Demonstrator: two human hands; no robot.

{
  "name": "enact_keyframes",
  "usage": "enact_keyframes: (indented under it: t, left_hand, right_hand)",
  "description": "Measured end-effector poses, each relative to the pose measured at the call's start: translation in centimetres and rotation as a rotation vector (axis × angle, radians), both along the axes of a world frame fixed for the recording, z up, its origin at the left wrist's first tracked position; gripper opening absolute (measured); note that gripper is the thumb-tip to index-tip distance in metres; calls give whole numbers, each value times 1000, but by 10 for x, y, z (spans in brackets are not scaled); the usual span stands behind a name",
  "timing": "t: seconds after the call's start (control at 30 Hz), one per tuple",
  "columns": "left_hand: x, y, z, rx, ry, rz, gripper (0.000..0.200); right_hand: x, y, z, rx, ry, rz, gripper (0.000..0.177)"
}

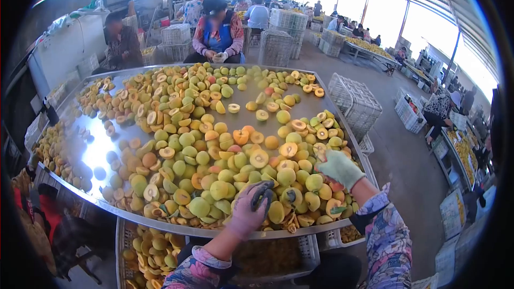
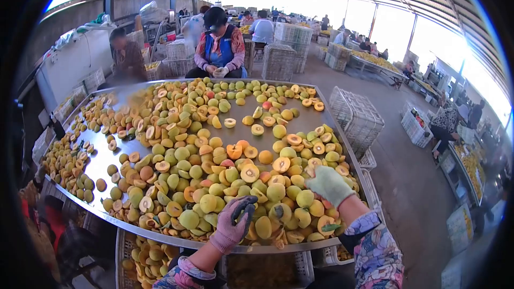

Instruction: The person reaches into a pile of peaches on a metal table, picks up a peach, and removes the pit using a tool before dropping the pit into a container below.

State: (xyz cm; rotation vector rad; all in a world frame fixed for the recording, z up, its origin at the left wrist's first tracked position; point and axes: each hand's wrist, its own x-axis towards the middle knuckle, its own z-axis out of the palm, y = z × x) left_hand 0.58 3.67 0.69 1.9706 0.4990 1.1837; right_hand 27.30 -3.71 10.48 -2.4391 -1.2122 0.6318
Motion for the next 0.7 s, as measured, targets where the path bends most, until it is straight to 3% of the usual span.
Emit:
enact_keyframes:
  t: [0.07, 0.13, 0.4, 0.47, 0.53, 0.63, 0.7]
  left_hand:
    - [-7, -3, 10, -126, 18, -57, 23]
    - [-10, 1, 6, -17, 15, -91, 34]
    - [-12, 12, -1, -92, 80, -126, 34]
    - [-14, 13, 1, -100, 79, -130, 34]
    - [-15, 12, 1, -127, 71, -174, 33]
    - [-16, 13, 2, -144, 71, -178, 31]
    - [-16, 13, 4, -163, 40, -186, 30]
  right_hand:
    - [16, 41, -7, -7, -107, -9, 33]
    - [26, 84, -16, -74, -506, 134, 40]
    - [59, 200, -78, -197, -511, 95, 59]
    - [64, 204, -93, -245, -655, 196, 65]
    - [61, 201, -91, -238, -637, 184, 70]
    - [54, 195, -76, -282, -447, 80, 73]
    - [70, 185, -85, -19, -441, 164, 64]
